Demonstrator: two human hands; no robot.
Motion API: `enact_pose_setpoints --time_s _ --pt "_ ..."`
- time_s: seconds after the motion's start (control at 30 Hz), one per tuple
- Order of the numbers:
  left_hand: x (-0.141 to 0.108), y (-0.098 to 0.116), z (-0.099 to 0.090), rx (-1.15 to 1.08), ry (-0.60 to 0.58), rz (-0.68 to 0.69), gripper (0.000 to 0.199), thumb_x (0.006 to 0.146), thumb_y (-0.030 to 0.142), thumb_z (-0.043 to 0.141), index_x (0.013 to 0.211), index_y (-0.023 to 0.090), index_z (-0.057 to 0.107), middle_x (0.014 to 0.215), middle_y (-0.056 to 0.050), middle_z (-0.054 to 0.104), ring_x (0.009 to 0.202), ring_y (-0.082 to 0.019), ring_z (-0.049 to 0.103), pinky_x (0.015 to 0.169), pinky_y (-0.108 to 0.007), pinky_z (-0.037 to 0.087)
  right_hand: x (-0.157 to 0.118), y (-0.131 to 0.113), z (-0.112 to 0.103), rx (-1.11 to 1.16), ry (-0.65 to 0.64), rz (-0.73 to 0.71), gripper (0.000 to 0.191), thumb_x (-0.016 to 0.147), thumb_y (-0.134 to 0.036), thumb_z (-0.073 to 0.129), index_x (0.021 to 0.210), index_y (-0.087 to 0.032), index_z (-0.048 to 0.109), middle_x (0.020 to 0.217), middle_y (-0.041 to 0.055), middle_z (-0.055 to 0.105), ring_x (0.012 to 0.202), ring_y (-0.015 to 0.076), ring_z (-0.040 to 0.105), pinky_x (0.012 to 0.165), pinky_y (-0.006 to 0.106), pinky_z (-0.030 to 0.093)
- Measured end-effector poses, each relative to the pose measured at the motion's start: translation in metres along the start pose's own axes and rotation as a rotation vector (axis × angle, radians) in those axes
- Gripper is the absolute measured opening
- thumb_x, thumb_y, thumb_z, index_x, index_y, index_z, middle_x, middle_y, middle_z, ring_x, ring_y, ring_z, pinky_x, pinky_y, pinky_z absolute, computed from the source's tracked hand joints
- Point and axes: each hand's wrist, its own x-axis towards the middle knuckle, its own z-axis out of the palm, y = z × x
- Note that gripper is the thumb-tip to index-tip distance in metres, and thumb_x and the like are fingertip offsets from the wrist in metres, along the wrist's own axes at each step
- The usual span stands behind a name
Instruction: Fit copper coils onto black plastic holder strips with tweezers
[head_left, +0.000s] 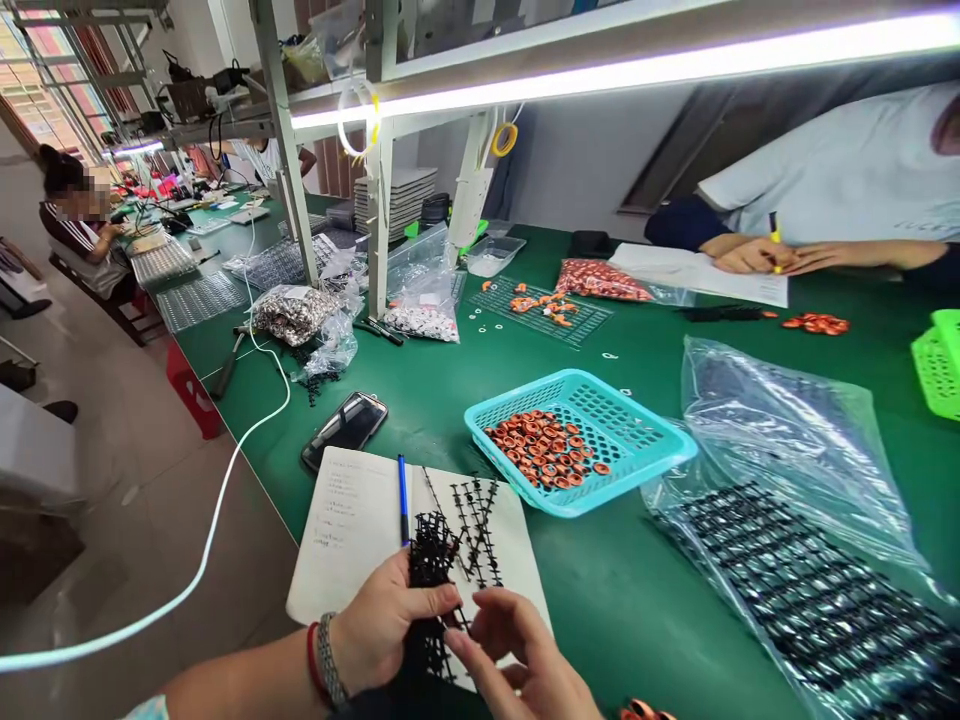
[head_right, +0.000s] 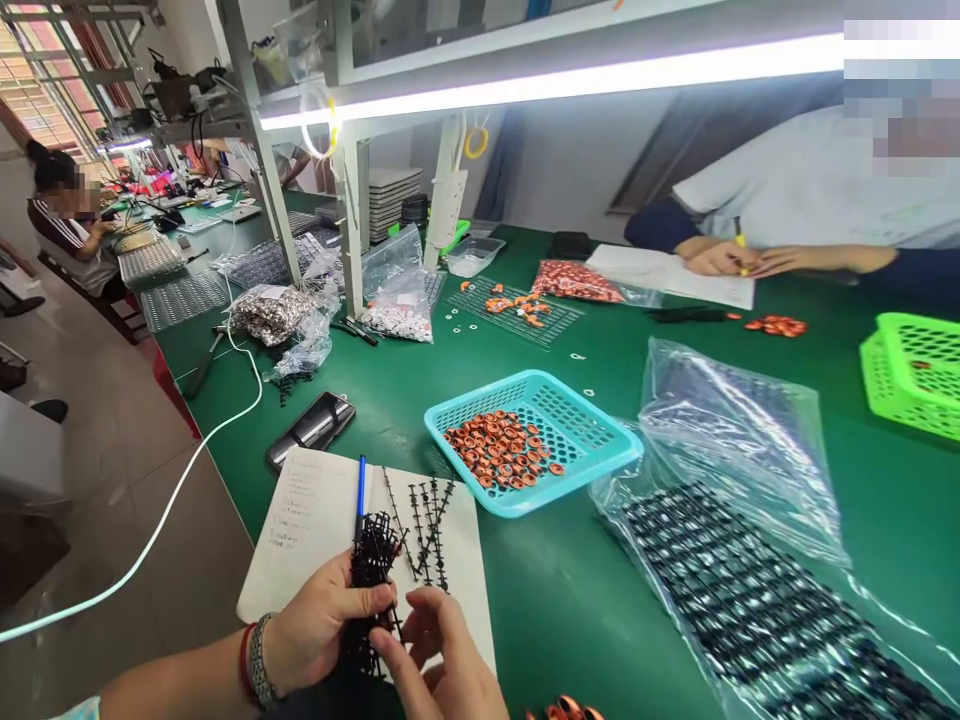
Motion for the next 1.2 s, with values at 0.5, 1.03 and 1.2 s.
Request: enact_pose_setpoints --time_s 0.5,1.03,1.2 --pt "0.005 0.002 0.001 0.083 0.033 -0.045 0.039 0.062 0.019 0.088 0.096 0.013 0.070 0.086 -0.006 0.073 0.064 -0.013 0.063 0.062 -0.024 0.050 0.007 0.011 0.001 0.261 0.007 0.081 0.059 0.089 -0.066 0.057 0.122 -0.018 0.062 0.089 0.0097 0.071 0.084 0.0245 0.069 0.068 0.031 0.056" --pt "0.005 0.012 0.006 0.252 0.049 0.094 0.041 0.066 0.017 0.086 0.104 0.013 0.071 0.098 -0.008 0.075 0.090 -0.021 0.067 0.083 -0.030 0.052 0.009 -0.012 0.011 0.329 0.000 0.036 0.042 0.091 -0.060 0.057 0.102 -0.020 0.055 0.090 0.0048 0.062 0.078 0.0177 0.062 0.073 0.030 0.054" --pt "0.003 0.010 0.003 0.205 0.000 0.036 0.039 0.068 0.021 0.084 0.104 0.015 0.069 0.095 -0.008 0.074 0.082 -0.020 0.066 0.074 -0.030 0.053 0.010 -0.014 0.013 0.339 0.022 0.046 0.054 0.087 -0.066 0.058 0.111 -0.018 0.053 0.078 0.0019 0.061 0.066 0.0173 0.060 0.061 0.028 0.051"
